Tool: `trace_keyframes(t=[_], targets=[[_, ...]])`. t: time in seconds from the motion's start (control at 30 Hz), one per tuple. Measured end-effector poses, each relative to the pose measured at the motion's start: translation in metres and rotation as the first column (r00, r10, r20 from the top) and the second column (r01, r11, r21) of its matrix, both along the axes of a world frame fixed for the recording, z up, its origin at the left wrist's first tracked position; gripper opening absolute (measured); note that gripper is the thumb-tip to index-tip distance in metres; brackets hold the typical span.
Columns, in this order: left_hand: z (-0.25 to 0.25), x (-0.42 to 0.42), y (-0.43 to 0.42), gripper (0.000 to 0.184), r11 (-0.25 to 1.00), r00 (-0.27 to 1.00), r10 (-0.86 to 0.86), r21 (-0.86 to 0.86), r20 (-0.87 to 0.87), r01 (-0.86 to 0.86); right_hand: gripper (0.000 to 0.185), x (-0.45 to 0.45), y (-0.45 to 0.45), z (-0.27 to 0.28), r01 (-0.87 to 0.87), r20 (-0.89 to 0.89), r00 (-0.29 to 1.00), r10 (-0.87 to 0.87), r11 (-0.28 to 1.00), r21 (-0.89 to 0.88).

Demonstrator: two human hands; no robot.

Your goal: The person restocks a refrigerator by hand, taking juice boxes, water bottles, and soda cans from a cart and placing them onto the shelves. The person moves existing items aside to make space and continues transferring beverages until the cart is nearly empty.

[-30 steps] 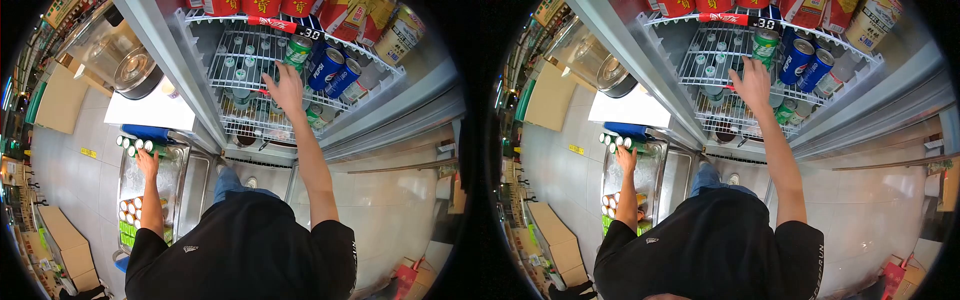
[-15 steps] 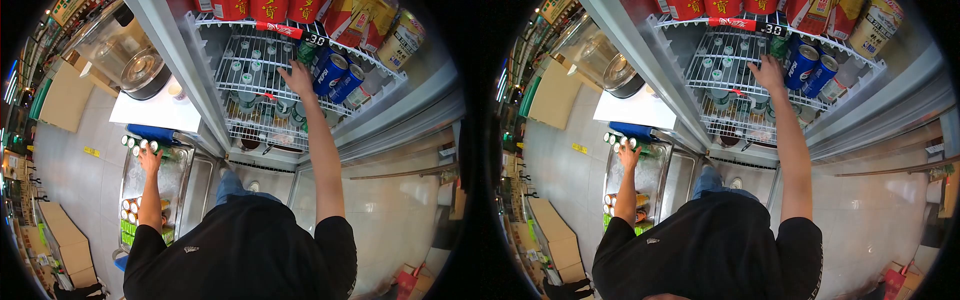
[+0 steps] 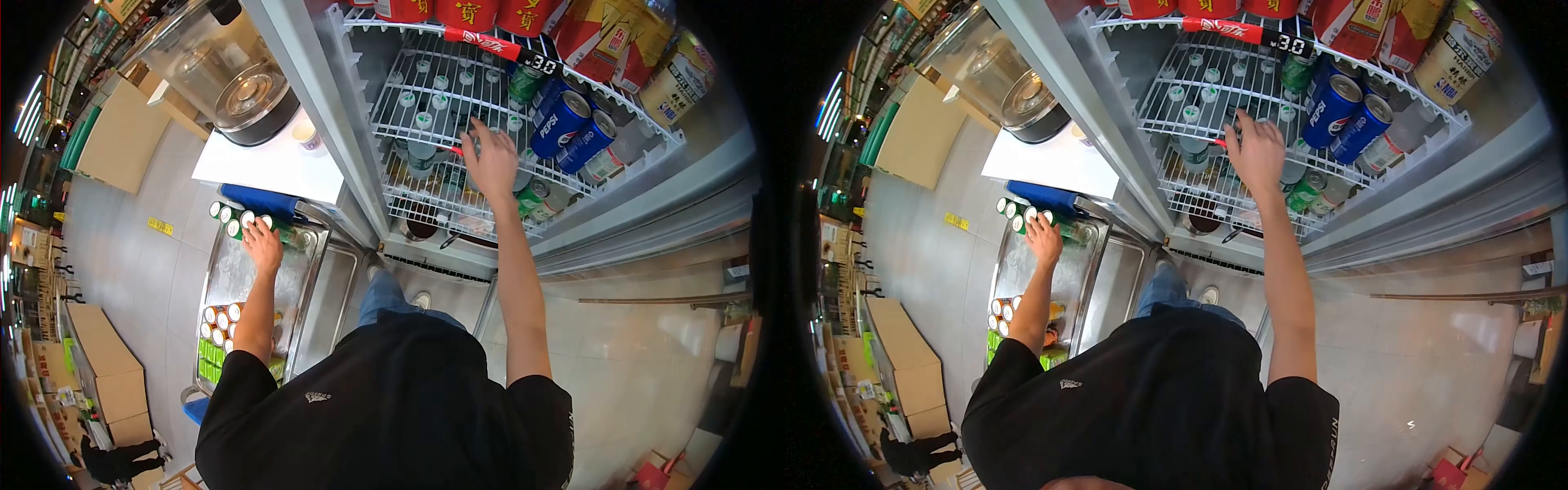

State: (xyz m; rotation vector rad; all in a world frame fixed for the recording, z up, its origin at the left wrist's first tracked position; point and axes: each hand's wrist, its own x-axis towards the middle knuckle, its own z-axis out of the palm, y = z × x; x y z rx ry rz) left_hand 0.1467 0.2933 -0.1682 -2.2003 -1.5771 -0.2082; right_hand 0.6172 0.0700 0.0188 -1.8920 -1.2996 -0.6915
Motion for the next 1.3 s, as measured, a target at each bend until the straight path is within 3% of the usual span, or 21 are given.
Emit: trace_keyframes(t=[0.17, 0.3, 0.43, 0.53, 0.63, 0.7, 0.77, 0.87, 1.0, 1.07, 1.13, 1.2, 1.27, 1.3], targets=[[0.014, 0.003, -0.016, 0.076, 0.995, 0.997, -0.08, -0.062, -0.017, 0.078, 0.031, 0.0, 0.002, 0.001, -0.004, -0.016, 1.0, 0.004, 1.0, -0.004], [0.009, 0.0, -0.013, 0.081, 0.969, 0.972, -0.224, -0.089, 0.064, 0.23, 0.031, -0.001, 0.001, 0.001, -0.008, -0.057, 0.998, 0.007, 1.0, -0.019], [0.023, 0.003, -0.003, 0.082, 0.966, 0.972, -0.177, -0.161, 0.153, 0.201, 0.031, 0.001, 0.002, 0.0, -0.013, -0.037, 0.999, 0.012, 1.0, -0.018], [0.028, 0.008, 0.006, 0.077, 0.956, 0.987, -0.131, -0.252, 0.097, 0.152, 0.031, -0.001, 0.001, 0.002, -0.003, -0.058, 0.998, 0.001, 0.999, -0.038], [0.033, 0.013, 0.003, 0.071, 0.962, 0.974, -0.174, -0.187, 0.142, 0.199, 0.032, -0.002, -0.001, 0.004, -0.02, -0.108, 0.994, 0.014, 0.998, -0.057], [0.048, 0.022, -0.01, 0.069, 0.964, 0.94, -0.187, -0.133, 0.286, 0.232, 0.033, -0.001, -0.002, 0.004, -0.045, -0.129, 0.991, 0.039, 0.998, -0.046], [0.095, 0.042, -0.036, 0.062, 0.96, 0.873, -0.227, -0.053, 0.431, 0.276, 0.035, -0.002, -0.004, 0.005, -0.089, -0.203, 0.976, 0.08, 0.995, -0.036], [0.168, 0.076, -0.078, 0.057, 0.894, 0.685, -0.386, 0.067, 0.617, 0.444, 0.039, -0.015, -0.005, 0.015, -0.322, -0.236, 0.913, 0.332, 0.943, 0.084], [0.236, 0.128, -0.125, 0.061, 0.751, 0.382, -0.5, 0.17, 0.778, 0.638, 0.069, -0.103, -0.019, 0.055, -0.702, -0.314, 0.687, 0.656, 0.71, -0.053], [0.261, 0.155, -0.14, 0.063, 0.611, 0.233, -0.623, 0.278, 0.747, 0.742, 0.076, -0.123, -0.015, 0.052, -0.717, -0.327, 0.662, 0.674, 0.697, -0.015], [0.269, 0.176, -0.153, 0.071, 0.559, 0.151, -0.62, 0.298, 0.77, 0.774, 0.08, -0.125, -0.016, 0.05, -0.683, -0.358, 0.688, 0.631, 0.73, -0.026], [0.268, 0.18, -0.151, 0.076, 0.542, 0.077, -0.533, 0.27, 0.843, 0.796, 0.079, -0.11, -0.021, 0.052, -0.596, -0.396, 0.756, 0.521, 0.797, -0.091], [0.261, 0.173, -0.144, 0.076, 0.529, -0.049, -0.385, 0.264, 0.922, 0.806, 0.079, -0.087, -0.022, 0.057, -0.372, -0.516, 0.801, 0.303, 0.928, -0.034], [0.251, 0.159, -0.13, 0.071, 0.559, 0.062, -0.378, 0.174, 0.924, 0.811, 0.079, -0.075, -0.019, 0.06, -0.247, -0.576, 0.795, 0.192, 0.969, -0.018]])
